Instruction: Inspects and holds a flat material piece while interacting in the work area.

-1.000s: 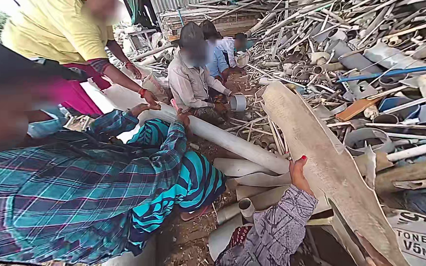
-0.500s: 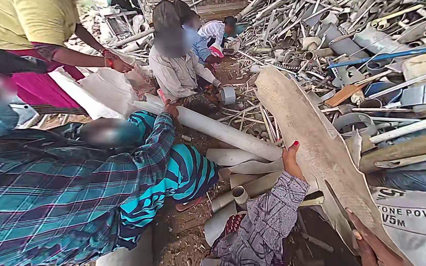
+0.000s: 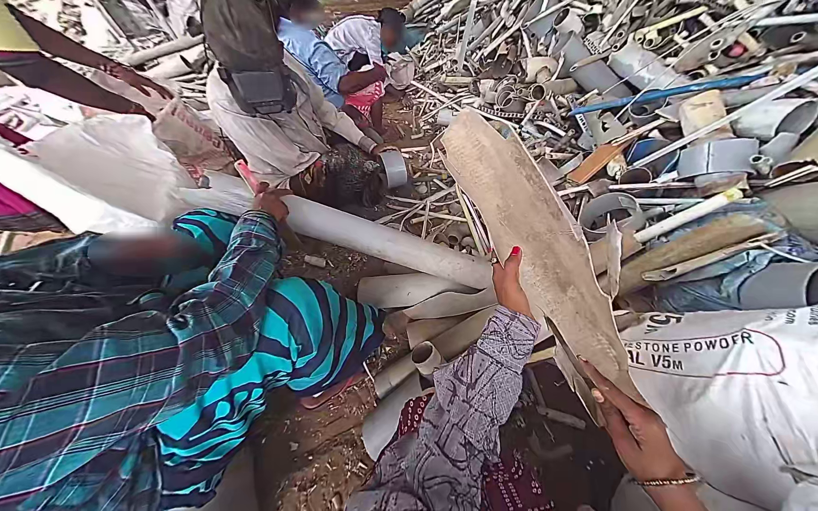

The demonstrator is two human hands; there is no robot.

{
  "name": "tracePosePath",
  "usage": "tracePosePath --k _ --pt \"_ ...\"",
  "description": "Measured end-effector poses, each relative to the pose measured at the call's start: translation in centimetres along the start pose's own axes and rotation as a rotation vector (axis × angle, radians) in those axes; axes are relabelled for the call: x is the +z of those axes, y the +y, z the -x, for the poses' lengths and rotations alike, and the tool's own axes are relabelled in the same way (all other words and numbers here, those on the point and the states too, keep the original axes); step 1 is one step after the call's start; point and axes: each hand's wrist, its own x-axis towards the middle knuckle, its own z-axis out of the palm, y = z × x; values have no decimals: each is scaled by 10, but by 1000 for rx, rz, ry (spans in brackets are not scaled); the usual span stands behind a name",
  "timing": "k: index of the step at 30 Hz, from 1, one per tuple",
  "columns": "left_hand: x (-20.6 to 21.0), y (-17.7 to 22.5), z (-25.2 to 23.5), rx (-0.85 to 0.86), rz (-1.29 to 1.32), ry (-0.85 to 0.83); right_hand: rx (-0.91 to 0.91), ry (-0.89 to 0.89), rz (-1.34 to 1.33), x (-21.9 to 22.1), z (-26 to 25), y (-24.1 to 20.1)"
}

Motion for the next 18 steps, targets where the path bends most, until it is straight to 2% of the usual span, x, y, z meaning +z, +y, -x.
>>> tracePosePath --k 4,8,10,14,18 --pt "2 -1 0 -39 -7 8 -45 56 61 3 -2 -3" --pt "4 1 -1 -22 -35 8 -27 103 -241 -2 -2 -4" --pt "4 -2 -4 -33 -37 18 29 139 -105 -4 -4 -2" --pt "1 -4 -2 -36 -108 -6 7 2 -14 -2 2 -4" --pt "1 -3 0 -50 -81 -16 53 86 102 -2 -2 -5"
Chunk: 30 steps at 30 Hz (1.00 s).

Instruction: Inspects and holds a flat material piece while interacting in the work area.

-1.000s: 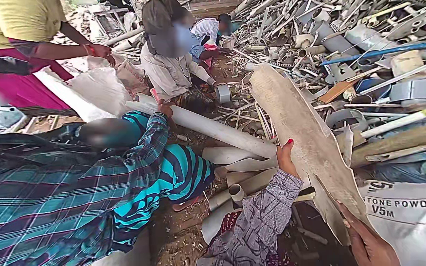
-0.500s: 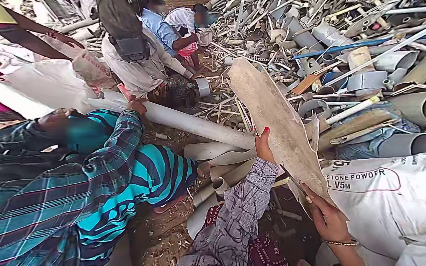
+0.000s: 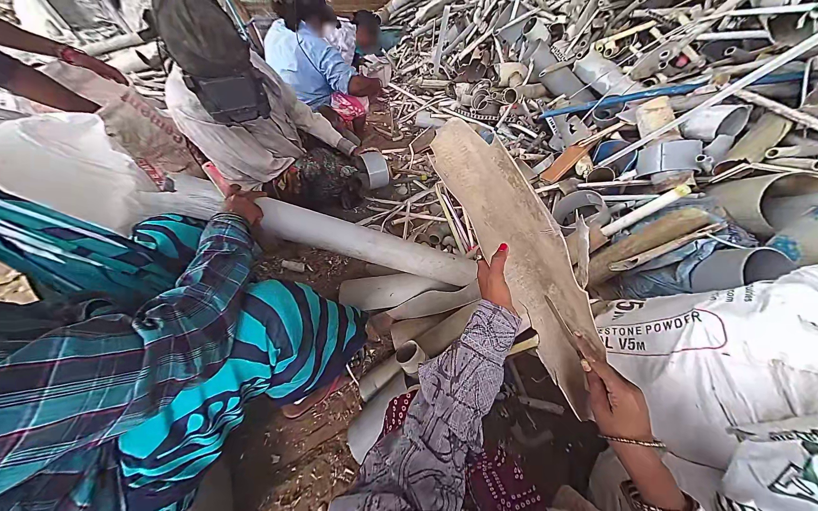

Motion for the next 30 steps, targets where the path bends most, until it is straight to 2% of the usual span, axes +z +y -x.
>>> tracePosePath --k 2,6,9,13,16,18,20,23,26,30 --pt "0 -1 -2 15 13 11 -14 -48 -29 1 1 -5" --pt "-3 -2 -6 22 43 8 18 7 5 6 1 -8" --pt "-1 -1 -2 45 51 19 5 -37 -28 4 4 -16" --pt "5 3 6 66 65 37 38 53 6 8 1 -9" --pt "5 -2 6 101 46 6 4 -14 -44 7 3 -12" --pt "6 -3 6 109 25 -10 -4 3 -15 7 2 -10" --pt "9 -3 11 103 27 3 51 42 -4 9 3 -7" --pt "12 -2 14 113 43 3 117 15 -133 7 2 -6" --pt "11 -6 12 105 68 3 74 46 7 4 -1 -11" --pt "12 -8 12 105 67 3 -8 14 30 2 0 -13"
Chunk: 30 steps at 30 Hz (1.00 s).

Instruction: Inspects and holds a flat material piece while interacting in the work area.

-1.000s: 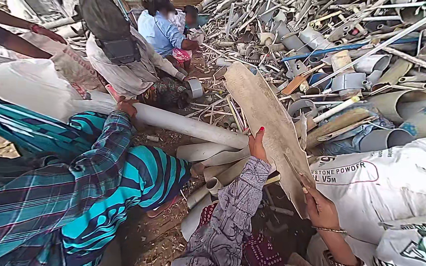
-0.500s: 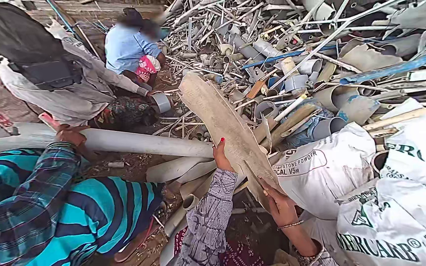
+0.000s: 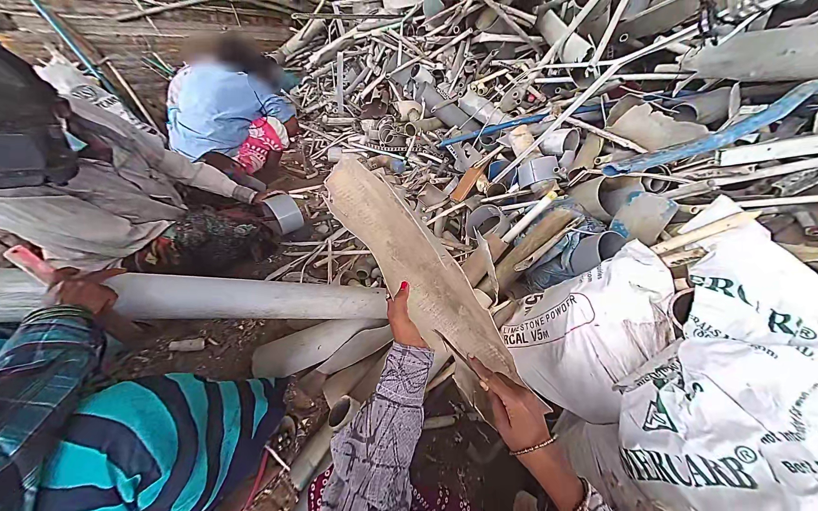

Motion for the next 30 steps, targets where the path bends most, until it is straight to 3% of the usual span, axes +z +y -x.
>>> tracePosePath --k 7,11,15,17,27,30 --pt "-2 8 -2 33 -7 15 73 3 3 -2 3 5" --pt "-5 15 -7 74 31 40 -44 -42 45 -3 5 4" --pt "-8 18 -7 80 47 42 -8 53 128 1 3 11" --pt "-9 17 -7 96 42 29 -26 -12 69 0 5 5" --pt "-11 18 -7 87 8 33 -16 26 75 5 2 6" --pt "-12 15 -8 90 0 29 -18 -48 -12 0 3 1"
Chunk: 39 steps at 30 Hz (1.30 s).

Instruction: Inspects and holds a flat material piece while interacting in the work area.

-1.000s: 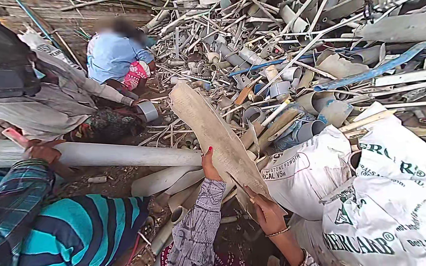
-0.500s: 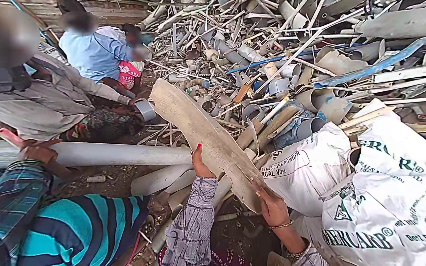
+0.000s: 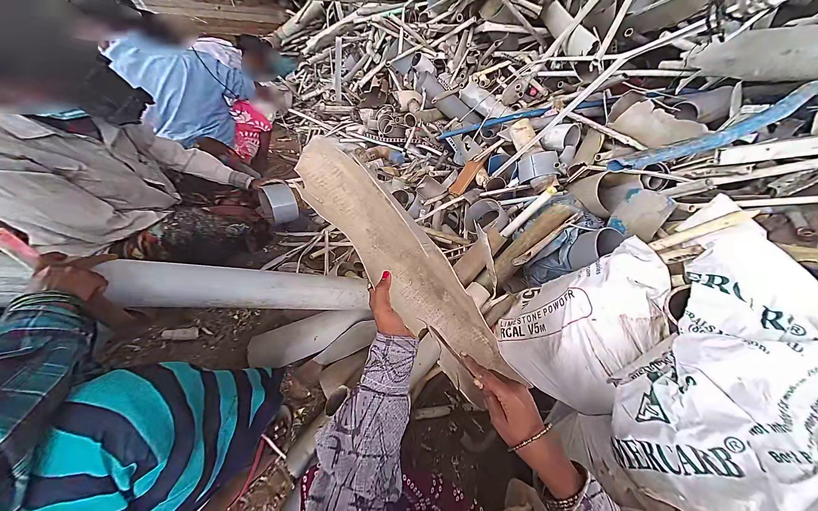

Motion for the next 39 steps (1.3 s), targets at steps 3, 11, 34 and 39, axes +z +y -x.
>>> tracePosePath --k 3,11,34,39 --pt "1 -1 1 -15 8 -6 59 46 48 1 -1 2" --pt "4 -4 2 -42 -1 20 55 38 11 -1 -2 5" --pt "-11 18 -18 70 60 89 -15 -54 -90 1 5 15" --pt "-15 23 -21 99 76 111 -13 -28 -81 4 5 16"
